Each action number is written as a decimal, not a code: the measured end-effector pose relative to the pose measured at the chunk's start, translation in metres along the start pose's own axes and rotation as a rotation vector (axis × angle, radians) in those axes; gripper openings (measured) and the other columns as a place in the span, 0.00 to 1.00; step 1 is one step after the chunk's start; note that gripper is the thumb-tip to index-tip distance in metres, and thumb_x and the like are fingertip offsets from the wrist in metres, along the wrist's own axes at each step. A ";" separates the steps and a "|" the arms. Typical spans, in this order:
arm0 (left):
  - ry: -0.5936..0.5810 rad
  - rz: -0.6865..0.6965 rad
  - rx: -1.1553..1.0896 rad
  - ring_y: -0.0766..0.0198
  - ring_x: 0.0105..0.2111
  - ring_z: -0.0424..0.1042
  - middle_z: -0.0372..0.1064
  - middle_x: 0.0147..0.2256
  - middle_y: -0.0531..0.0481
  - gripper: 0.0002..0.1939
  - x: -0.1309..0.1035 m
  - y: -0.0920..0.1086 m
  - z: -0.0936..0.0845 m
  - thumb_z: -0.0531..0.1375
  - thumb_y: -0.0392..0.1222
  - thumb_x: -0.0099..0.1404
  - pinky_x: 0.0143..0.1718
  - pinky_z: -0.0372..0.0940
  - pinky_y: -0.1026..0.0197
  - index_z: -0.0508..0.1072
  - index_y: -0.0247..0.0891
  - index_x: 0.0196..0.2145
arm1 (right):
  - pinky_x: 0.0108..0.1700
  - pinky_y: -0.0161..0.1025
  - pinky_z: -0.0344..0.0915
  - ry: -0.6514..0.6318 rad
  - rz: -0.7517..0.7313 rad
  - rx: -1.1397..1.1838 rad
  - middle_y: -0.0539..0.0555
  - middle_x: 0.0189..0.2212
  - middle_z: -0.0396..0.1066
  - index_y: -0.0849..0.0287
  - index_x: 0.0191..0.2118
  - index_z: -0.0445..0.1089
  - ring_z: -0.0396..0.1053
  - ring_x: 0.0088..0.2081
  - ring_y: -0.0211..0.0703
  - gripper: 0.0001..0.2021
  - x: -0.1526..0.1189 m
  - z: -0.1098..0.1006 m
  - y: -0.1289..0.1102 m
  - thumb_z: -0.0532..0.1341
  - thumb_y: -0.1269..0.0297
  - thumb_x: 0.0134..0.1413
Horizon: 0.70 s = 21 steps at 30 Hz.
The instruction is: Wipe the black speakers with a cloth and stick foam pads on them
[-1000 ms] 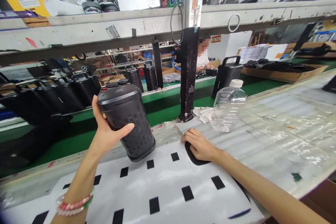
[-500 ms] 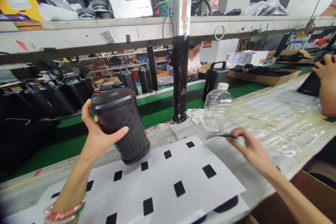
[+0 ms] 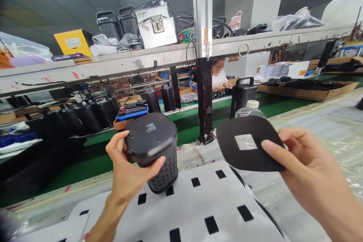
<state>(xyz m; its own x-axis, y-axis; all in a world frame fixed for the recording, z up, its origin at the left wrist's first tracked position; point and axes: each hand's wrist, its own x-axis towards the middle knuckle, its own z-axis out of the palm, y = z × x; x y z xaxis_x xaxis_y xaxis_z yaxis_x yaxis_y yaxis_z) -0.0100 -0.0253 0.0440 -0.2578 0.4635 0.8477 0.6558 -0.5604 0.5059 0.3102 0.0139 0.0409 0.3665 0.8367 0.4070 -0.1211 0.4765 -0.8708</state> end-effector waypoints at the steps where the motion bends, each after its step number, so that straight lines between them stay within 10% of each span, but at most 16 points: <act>1: 0.018 0.079 -0.007 0.49 0.55 0.65 0.55 0.56 0.40 0.48 -0.003 0.001 -0.001 0.73 0.45 0.43 0.52 0.66 0.46 0.53 0.46 0.57 | 0.25 0.34 0.68 0.000 0.031 0.024 0.50 0.29 0.68 0.49 0.29 0.68 0.68 0.29 0.41 0.17 -0.003 0.013 -0.009 0.75 0.58 0.33; 7: -0.075 0.417 -0.375 0.44 0.57 0.62 0.53 0.59 0.38 0.55 -0.017 -0.017 0.015 0.75 0.47 0.35 0.51 0.65 0.42 0.52 0.50 0.57 | 0.20 0.29 0.66 0.017 0.172 0.118 0.49 0.25 0.70 0.54 0.25 0.66 0.67 0.24 0.37 0.28 -0.011 0.057 -0.053 0.79 0.55 0.11; 13: -0.310 0.387 -0.447 0.44 0.61 0.56 0.46 0.62 0.37 0.60 -0.018 -0.017 0.028 0.75 0.32 0.29 0.54 0.63 0.41 0.50 0.52 0.57 | 0.21 0.28 0.66 0.018 0.141 0.165 0.48 0.22 0.71 0.54 0.25 0.64 0.67 0.22 0.36 0.27 -0.020 0.066 -0.053 0.78 0.52 0.20; 21: -0.376 0.476 -0.427 0.44 0.57 0.65 0.48 0.65 0.36 0.51 -0.027 -0.019 0.019 0.76 0.45 0.41 0.50 0.69 0.42 0.52 0.54 0.57 | 0.22 0.29 0.65 0.002 -0.019 0.064 0.45 0.19 0.66 0.54 0.26 0.66 0.65 0.21 0.35 0.22 -0.030 0.059 -0.053 0.77 0.54 0.29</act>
<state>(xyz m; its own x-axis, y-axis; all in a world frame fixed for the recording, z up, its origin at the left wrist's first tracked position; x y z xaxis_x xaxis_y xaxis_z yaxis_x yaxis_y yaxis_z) -0.0019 -0.0147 0.0086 0.2964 0.2646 0.9177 0.2829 -0.9421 0.1803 0.2508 -0.0206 0.0916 0.3708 0.8268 0.4230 -0.1723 0.5088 -0.8434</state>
